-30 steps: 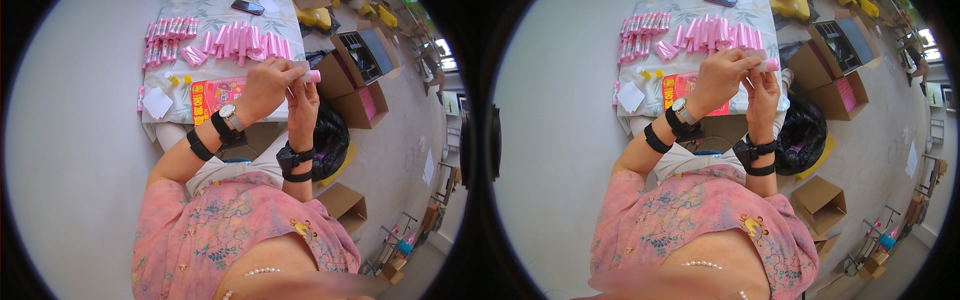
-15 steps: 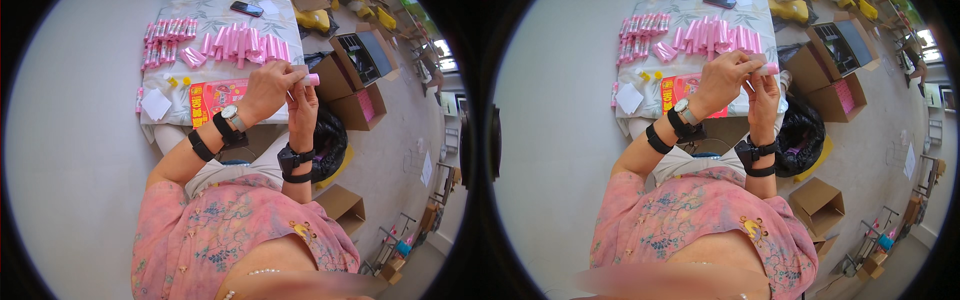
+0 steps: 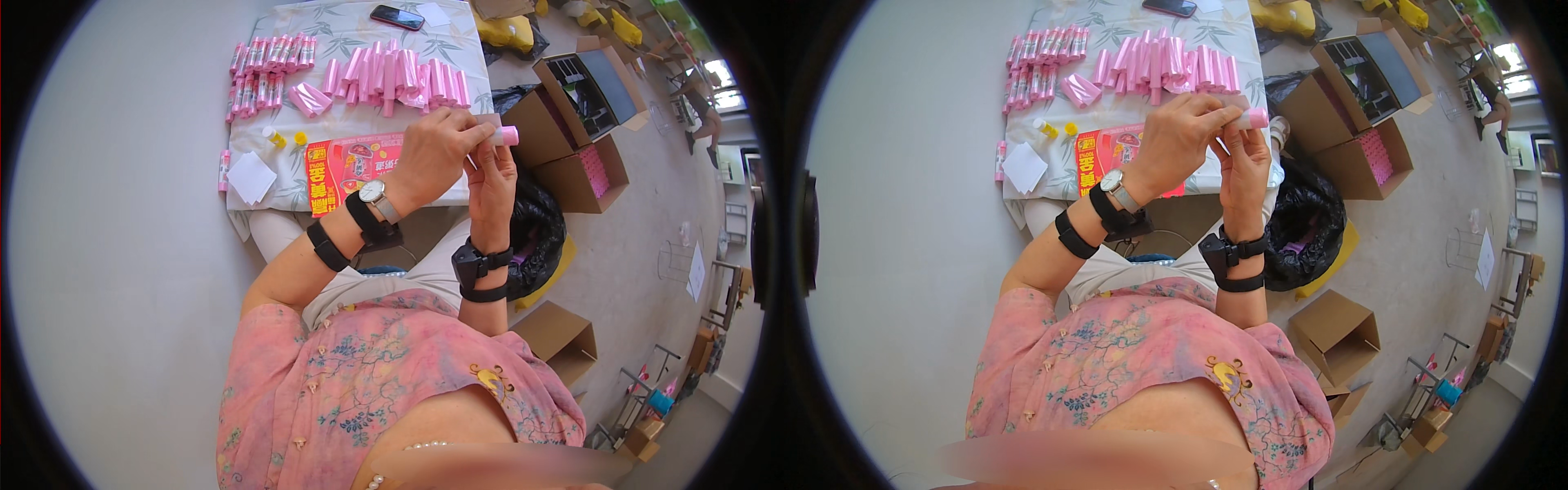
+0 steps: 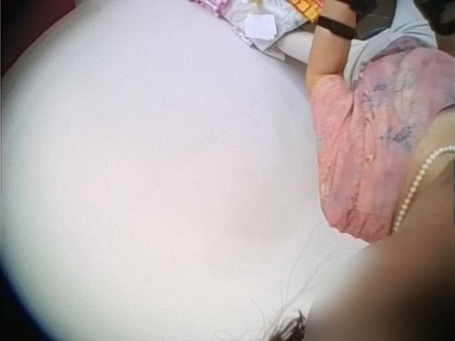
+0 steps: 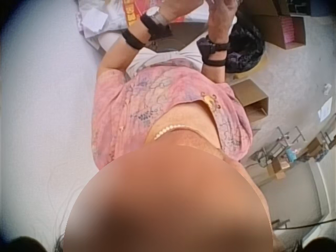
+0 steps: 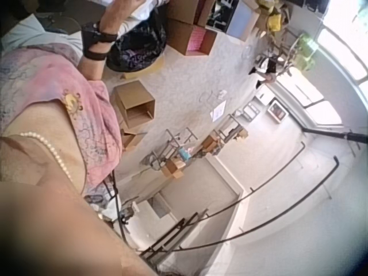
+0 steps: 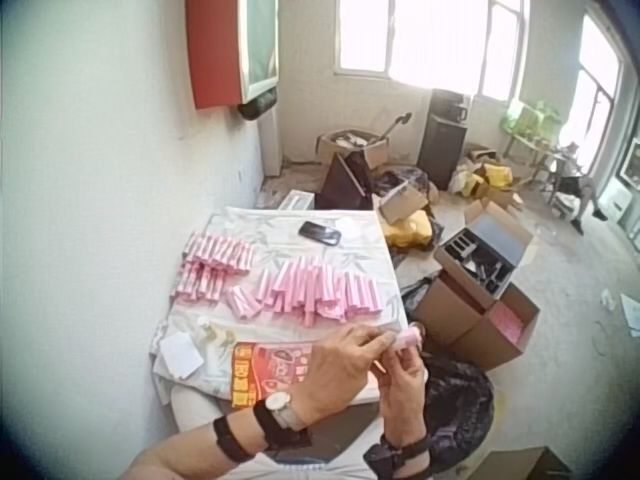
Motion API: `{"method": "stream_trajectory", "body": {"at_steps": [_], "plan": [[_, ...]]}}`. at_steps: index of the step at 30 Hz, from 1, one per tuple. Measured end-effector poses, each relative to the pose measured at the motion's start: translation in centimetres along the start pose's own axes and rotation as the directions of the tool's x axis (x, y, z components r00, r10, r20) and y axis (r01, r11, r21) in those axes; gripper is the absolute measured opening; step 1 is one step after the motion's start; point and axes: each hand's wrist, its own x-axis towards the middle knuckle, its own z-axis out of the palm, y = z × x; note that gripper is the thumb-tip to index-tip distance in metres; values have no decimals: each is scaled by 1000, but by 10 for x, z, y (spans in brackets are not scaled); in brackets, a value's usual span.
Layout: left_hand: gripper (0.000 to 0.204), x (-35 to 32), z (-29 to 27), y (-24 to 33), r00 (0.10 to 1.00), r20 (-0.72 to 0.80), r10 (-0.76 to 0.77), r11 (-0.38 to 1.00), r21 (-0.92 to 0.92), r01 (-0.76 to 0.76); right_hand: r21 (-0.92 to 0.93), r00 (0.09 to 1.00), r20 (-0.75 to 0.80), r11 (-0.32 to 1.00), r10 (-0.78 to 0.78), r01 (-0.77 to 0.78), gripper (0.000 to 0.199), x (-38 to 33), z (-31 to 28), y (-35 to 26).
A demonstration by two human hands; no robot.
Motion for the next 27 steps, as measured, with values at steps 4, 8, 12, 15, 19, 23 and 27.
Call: {"method": "stream_trajectory", "body": {"at_steps": [4,8,12,15,19,23,27], "plan": [[39,2,4,-5,1000,18,25,999,-30,-24,-18,1000,-8,1000,-1,1,27,0,-2,-1],[39,2,2,-7,998,57,34,999,-28,-32,-37,999,-19,999,28,-29,27,-1,-4,-3],[40,2,1,-7,996,83,31,998,-57,-26,-59,999,-13,997,47,-48,28,-1,-5,-4],[40,2,0,-5,995,98,14,998,-70,-7,-56,999,-4,997,47,-47,28,-1,-7,-2],[41,-1,2,-6,996,89,-9,997,-74,15,-78,999,-23,996,45,-46,30,-1,-4,-2],[42,-4,5,-5,996,82,-25,996,-81,31,-81,998,-37,996,41,-44,30,-1,-7,0],[42,-4,8,-5,995,90,-38,996,-83,45,-87,998,-51,995,41,-45,29,1,-8,0]]}}
